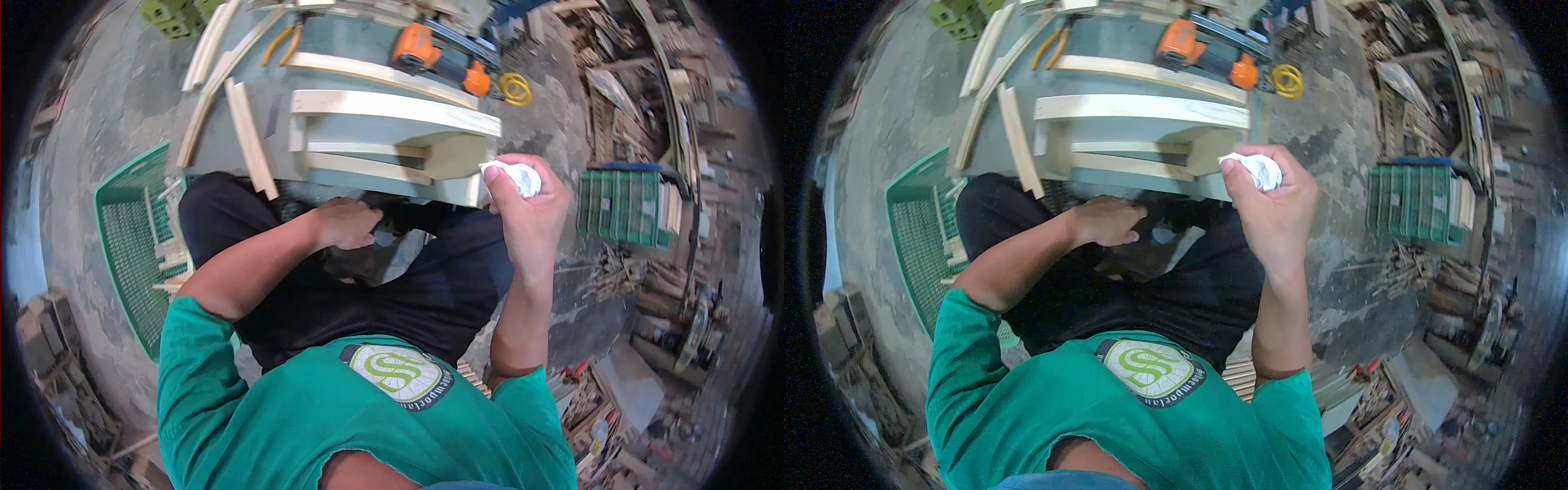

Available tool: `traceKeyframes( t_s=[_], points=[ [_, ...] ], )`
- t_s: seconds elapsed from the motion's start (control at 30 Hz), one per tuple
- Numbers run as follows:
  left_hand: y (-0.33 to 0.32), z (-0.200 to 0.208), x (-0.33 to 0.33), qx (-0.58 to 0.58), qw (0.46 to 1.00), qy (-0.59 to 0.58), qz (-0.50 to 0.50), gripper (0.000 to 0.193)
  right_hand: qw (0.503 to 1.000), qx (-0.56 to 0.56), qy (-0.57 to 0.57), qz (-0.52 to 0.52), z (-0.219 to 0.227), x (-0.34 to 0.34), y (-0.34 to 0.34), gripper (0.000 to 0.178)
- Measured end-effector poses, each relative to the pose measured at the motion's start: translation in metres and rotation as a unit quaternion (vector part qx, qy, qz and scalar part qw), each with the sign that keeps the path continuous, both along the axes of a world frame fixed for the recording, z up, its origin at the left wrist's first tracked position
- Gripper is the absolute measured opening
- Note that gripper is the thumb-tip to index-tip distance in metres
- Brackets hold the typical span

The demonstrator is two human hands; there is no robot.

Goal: Assembling small wooden boxes using wood glue and a pneumatic nail gun at a workshop station.

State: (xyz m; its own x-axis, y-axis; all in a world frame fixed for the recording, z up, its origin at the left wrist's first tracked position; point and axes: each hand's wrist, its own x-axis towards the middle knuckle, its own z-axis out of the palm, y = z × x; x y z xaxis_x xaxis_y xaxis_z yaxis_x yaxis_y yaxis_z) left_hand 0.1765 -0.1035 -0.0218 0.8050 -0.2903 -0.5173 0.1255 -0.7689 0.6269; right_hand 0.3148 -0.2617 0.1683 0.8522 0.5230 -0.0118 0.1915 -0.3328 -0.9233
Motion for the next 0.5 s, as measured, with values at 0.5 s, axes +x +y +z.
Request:
traceKeyframes(
  t_s=[0.5],
  points=[
    [-0.005, -0.033, -0.011, -0.015, 0.993, -0.100, 0.064, 0.030, 0.974, 0.043, 0.017, 0.220, -0.034, -0.074, 0.126, 0.016]
  ],
)
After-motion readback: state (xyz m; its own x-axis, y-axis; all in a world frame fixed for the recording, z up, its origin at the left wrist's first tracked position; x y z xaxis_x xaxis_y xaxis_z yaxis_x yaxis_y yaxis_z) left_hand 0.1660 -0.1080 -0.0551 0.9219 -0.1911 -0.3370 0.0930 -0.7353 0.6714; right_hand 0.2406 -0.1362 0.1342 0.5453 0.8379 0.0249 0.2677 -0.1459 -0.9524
